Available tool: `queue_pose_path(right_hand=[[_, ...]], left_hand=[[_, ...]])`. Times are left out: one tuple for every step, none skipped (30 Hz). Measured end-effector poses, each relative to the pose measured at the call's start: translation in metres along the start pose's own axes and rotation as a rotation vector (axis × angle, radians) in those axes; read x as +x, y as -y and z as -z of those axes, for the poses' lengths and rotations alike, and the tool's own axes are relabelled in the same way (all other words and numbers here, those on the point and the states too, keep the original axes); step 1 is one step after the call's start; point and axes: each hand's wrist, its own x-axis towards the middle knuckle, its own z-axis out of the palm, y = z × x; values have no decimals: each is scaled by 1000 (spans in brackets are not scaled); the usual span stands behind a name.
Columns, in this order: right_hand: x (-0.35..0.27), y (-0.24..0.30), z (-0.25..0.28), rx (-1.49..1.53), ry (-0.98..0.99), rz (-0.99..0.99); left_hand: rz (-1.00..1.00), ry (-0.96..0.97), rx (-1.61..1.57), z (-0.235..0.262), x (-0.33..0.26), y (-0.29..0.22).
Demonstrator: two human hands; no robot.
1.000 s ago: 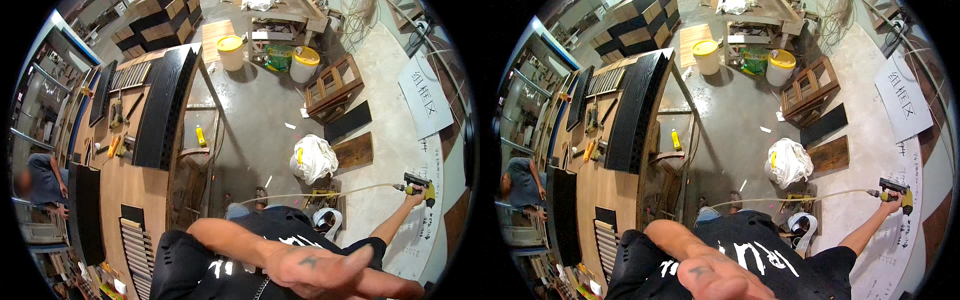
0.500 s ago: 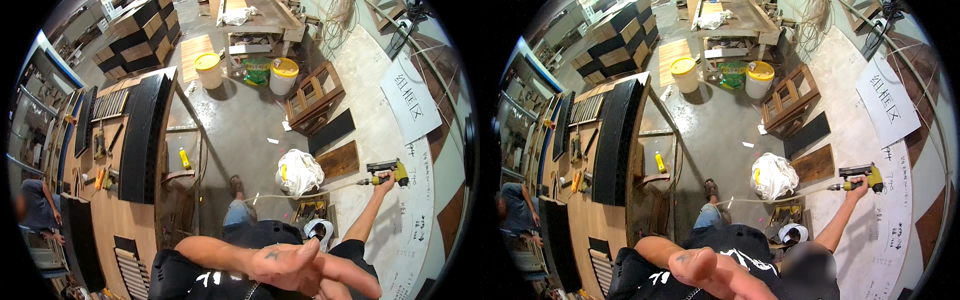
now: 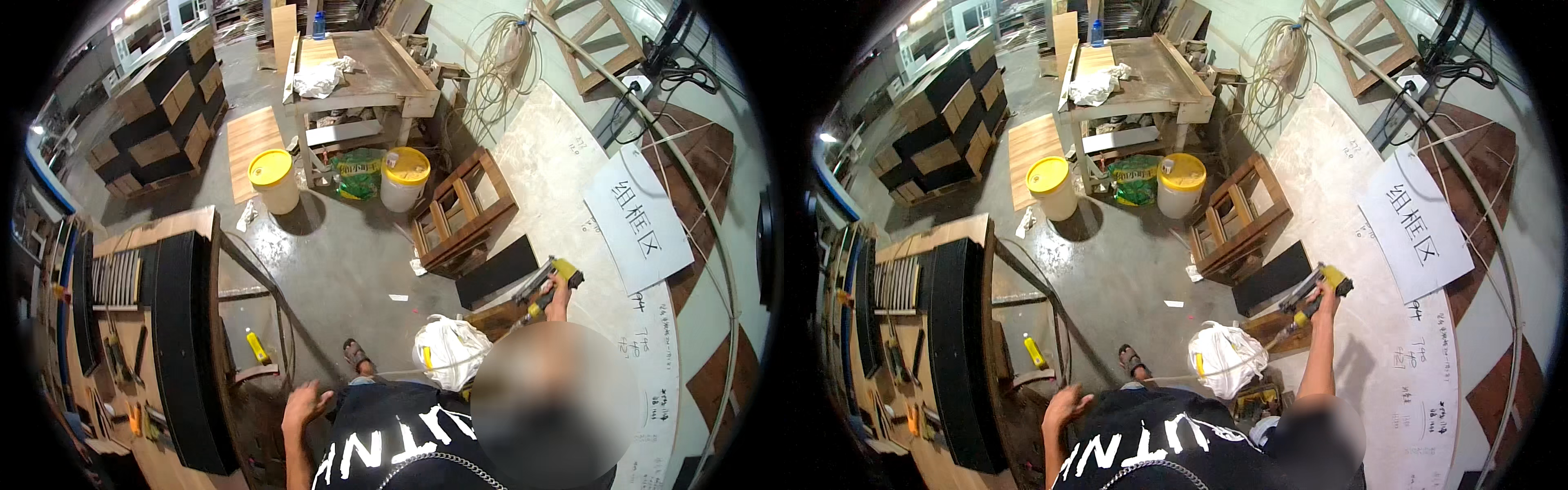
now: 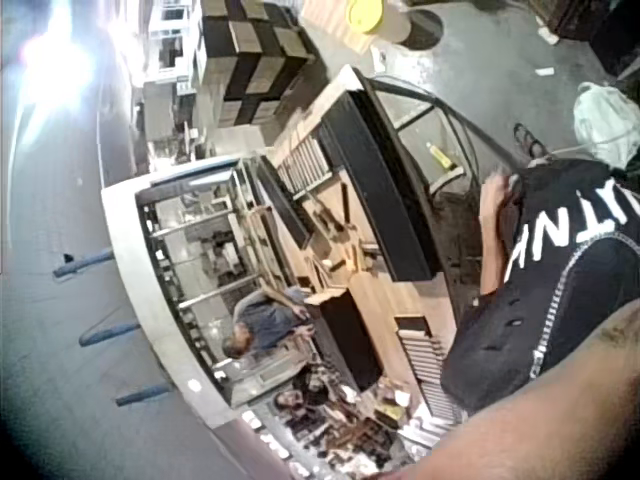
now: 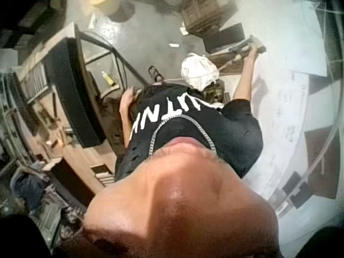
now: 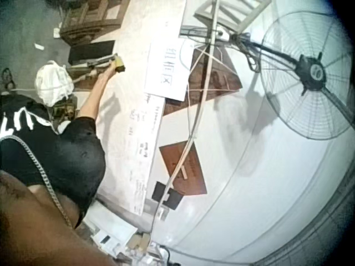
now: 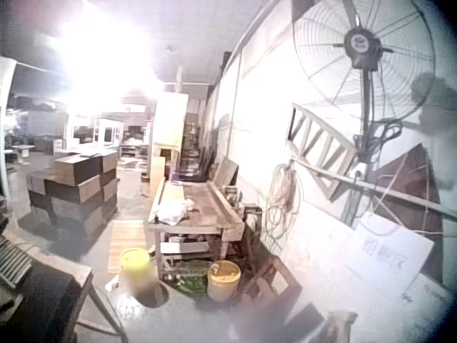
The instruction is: The person lubricates a nail gun, loads nails, and uses it to fasten a wooden slat and a black panel to a frame on a workbench.
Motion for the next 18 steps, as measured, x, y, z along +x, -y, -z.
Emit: queue_pose_path(right_hand=[[1,3,-32,51,12,15],[15,7,-50,117,7,21],[20,11,-76,114,31,14],[37,12,-93,127,20,13],[39,16,-122,155,24,19],[55,18,-141,177,10,17],[72,20,-156,199,-4,14],[88,22,-171,211,13,24],[101,25,-187,224,30,37],[110,26,-206,193,37,76],[119,25,-231,211,40,54],[130,26,-251,227,52,19],[143,25,-270,243,62,-10],[161,23,-284,245,64,-3],[175,20,-298,237,78,-6],[191,17,-312,233,91,-6],[209,16,-327,230,107,-7],[235,6,-339,235,103,-41]], left_hand=[[17,-20,-83,6,12,19],[21,-29,-175,10,23,32],[44,-37,-265,15,26,38],[76,-57,-272,38,36,27],[108,-124,-249,56,45,21],[91,-182,-387,67,59,16],[76,-243,-524,77,75,10],[101,-264,-537,95,87,-5],[123,-285,-551,117,98,-23],[145,-307,-561,130,106,-33],[148,-351,-539,130,112,-30],[150,-394,-516,126,120,-24],[145,-435,-495,121,130,-22],[194,-394,-480,117,139,-24],[241,-352,-465,113,147,-29],[283,-311,-450,109,160,-32],[279,-283,-444,102,176,-35],[277,-266,-422,98,194,-40]])
